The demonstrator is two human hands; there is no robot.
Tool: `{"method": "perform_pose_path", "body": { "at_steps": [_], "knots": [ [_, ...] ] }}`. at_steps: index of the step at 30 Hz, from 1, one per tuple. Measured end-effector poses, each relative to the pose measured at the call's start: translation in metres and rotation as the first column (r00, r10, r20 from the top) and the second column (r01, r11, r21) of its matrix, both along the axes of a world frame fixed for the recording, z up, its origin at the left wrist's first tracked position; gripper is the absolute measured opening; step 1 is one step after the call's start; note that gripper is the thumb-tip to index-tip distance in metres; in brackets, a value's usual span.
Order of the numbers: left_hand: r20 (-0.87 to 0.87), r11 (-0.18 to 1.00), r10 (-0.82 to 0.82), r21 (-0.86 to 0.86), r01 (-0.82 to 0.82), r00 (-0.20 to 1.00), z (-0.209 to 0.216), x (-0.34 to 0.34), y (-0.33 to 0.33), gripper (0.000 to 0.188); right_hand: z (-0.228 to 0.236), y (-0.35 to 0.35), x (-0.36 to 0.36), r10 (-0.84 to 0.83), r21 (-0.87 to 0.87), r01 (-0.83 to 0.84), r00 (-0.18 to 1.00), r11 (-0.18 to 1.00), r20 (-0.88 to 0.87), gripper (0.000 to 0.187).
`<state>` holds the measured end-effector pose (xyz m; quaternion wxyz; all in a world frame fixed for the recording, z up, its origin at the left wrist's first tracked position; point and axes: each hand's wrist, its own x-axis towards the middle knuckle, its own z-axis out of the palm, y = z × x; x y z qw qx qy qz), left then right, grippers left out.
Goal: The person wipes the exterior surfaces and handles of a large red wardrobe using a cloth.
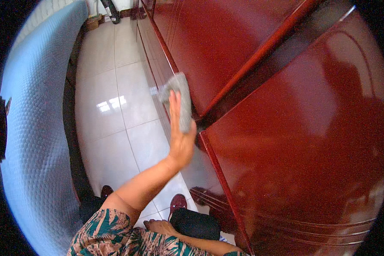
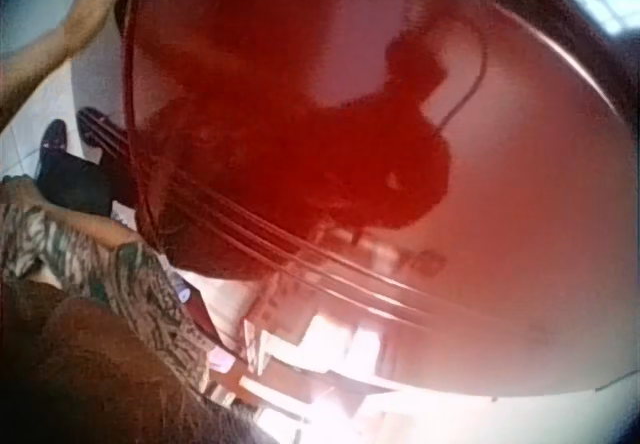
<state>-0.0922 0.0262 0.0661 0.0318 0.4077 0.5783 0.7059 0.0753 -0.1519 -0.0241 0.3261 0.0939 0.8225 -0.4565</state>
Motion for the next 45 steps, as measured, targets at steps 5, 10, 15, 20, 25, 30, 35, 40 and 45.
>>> {"method": "perform_pose_path", "body": {
  "at_steps": [5, 10, 15, 20, 25, 30, 35, 40, 45],
  "knots": [
    [0.181, 0.999, 0.004, 0.049, -0.013, 0.984, -0.002, -0.091, 0.059, 0.058, -0.013, -0.001, 0.001, 0.046, -0.031, -0.048, 0.997, 0.998, -0.062, 0.028],
    [0.554, 0.987, -0.113, -0.035, 0.158, 0.825, -0.035, -0.117, 0.062, 0.064, -0.006, 0.001, -0.006, 0.057, -0.070, -0.053, 0.996, 0.996, 0.064, 0.035],
    [0.224, 0.995, -0.044, -0.074, 0.062, 0.974, -0.067, -0.001, 0.005, 0.063, -0.004, 0.008, -0.008, 0.058, -0.094, -0.044, 0.987, 0.995, 0.152, 0.043],
    [0.230, 0.991, -0.040, -0.111, 0.067, 0.972, -0.070, 0.028, -0.016, 0.062, -0.001, 0.003, -0.005, -0.058, -0.048, 0.065, 0.989, 0.997, 0.137, 0.052],
    [0.371, 0.998, 0.051, -0.039, -0.039, 0.927, -0.069, -0.060, 0.049, 0.061, 0.009, 0.009, -0.019, 0.039, -0.104, -0.007, 0.949, 0.995, 0.312, 0.045],
    [0.589, 0.986, 0.010, -0.141, 0.091, 0.808, -0.120, -0.123, 0.072, 0.068, -0.050, -0.004, 0.018, 0.055, -0.138, -0.040, 0.992, 0.990, 0.111, 0.046],
    [0.648, 0.978, -0.044, -0.128, 0.167, 0.760, -0.172, -0.063, 0.037, 0.070, 0.010, 0.014, -0.020, 0.045, -0.132, -0.010, 0.963, 0.991, 0.265, 0.041],
    [0.670, 0.972, -0.032, -0.151, 0.178, 0.742, -0.164, 0.052, -0.019, 0.073, -0.010, -0.005, 0.001, 0.027, 0.085, -0.022, 0.998, 0.996, -0.061, 0.030],
    [0.840, 0.951, 0.022, -0.184, 0.248, 0.542, -0.175, 0.016, -0.003, 0.072, 0.007, 0.003, -0.001, 0.069, 0.115, -0.055, 0.990, 0.992, -0.121, 0.026]
  ]
}}
